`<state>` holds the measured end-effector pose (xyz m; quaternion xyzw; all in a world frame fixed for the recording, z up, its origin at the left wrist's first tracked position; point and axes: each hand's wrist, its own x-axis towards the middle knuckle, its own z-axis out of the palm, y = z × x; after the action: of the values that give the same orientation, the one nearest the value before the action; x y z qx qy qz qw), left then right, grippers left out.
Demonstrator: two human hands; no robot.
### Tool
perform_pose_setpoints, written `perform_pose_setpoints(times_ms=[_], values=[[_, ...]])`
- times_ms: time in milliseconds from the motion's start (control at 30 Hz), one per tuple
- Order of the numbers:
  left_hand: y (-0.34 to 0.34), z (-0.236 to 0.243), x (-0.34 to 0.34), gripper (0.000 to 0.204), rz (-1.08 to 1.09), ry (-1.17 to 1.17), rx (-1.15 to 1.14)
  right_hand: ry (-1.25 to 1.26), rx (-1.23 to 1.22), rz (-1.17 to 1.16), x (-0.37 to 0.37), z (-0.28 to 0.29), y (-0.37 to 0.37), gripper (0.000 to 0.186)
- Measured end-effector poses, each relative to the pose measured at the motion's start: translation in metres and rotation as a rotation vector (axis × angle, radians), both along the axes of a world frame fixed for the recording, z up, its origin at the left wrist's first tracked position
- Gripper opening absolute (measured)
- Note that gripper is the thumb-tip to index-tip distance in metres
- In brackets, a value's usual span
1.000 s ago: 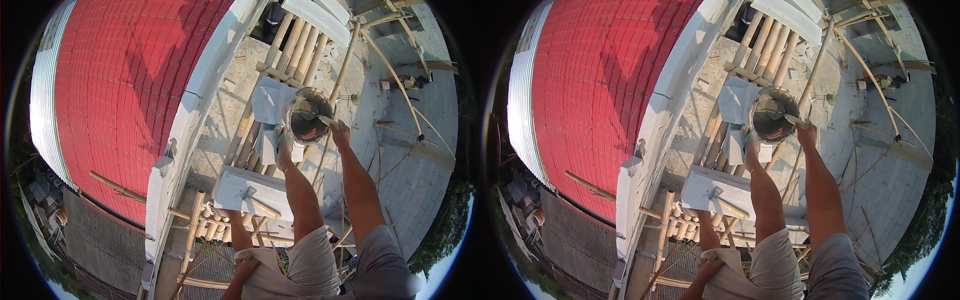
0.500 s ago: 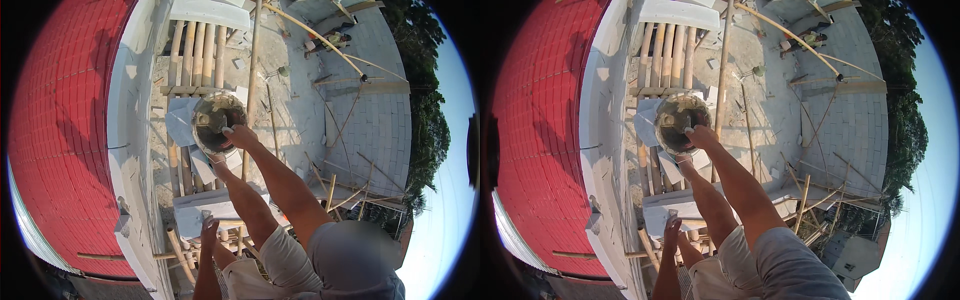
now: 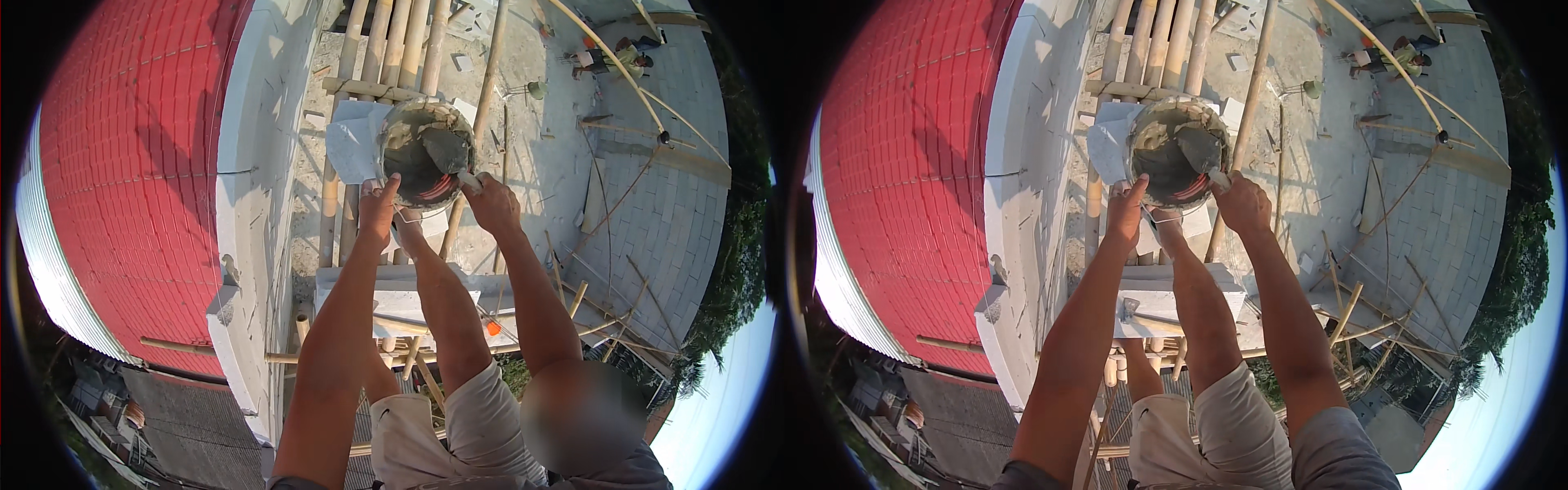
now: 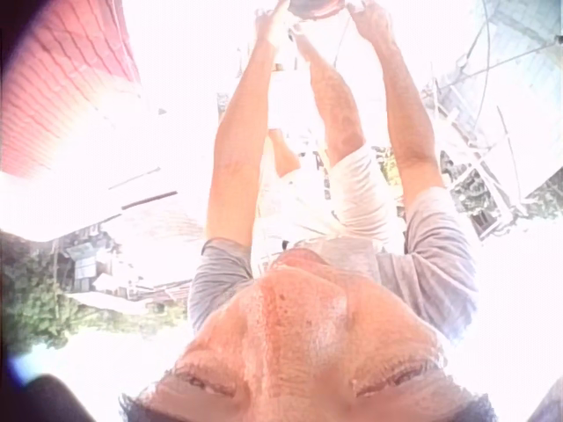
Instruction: The person applies mortar to the edge of a wall using a trowel, places decorative stone tiles along the top edge, and secures them by tapping them with the handle of a hammer.
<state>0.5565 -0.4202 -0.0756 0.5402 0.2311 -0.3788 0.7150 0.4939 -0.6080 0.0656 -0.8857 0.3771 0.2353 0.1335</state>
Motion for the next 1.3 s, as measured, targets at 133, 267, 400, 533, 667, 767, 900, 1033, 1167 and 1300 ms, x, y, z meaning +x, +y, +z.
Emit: perform_pose_setpoints(times_ms=[133,267,400,533,667,767,900,1033,1167,1300], values=[[0.008,0.05,0.018,0.04,0.126,-0.083,-0.264,-0.054,0.087,0.049,0.0,0.015,0.01,0.046],[0.066,0.094,0.019,0.028,0.072,-0.142,-0.109,0.041,0.38,0.034,-0.01,0.03,0.031,0.052],[0.157,0.107,0.004,0.024,-0.048,-0.215,0.203,-0.056,0.556,0.134,-0.028,0.039,0.101,0.062],[0.201,0.141,-0.006,0.022,-0.057,-0.318,0.273,-0.188,0.568,0.334,-0.045,0.039,0.154,0.049],[0.231,0.172,-0.011,0.024,-0.095,-0.415,0.37,-0.165,0.556,0.379,-0.034,0.053,0.209,0.039],[0.24,0.207,-0.014,0.028,-0.086,-0.466,0.409,-0.115,0.65,0.337,-0.045,0.06,0.222,0.037],[0.281,0.242,-0.032,0.039,-0.019,-0.495,0.443,0.047,0.711,0.434,-0.031,0.128,0.234,0.033],[0.285,0.294,-0.052,0.041,-0.024,-0.577,0.441,-0.213,0.625,0.426,-0.036,0.172,0.247,0.031],[0.3,0.337,-0.079,0.04,-0.057,-0.659,0.535,0.083,0.722,0.526,-0.057,0.205,0.26,0.034],[0.323,0.365,-0.104,0.038,-0.088,-0.669,0.602,0.085,0.976,0.209,-0.057,0.259,0.271,0.037]])
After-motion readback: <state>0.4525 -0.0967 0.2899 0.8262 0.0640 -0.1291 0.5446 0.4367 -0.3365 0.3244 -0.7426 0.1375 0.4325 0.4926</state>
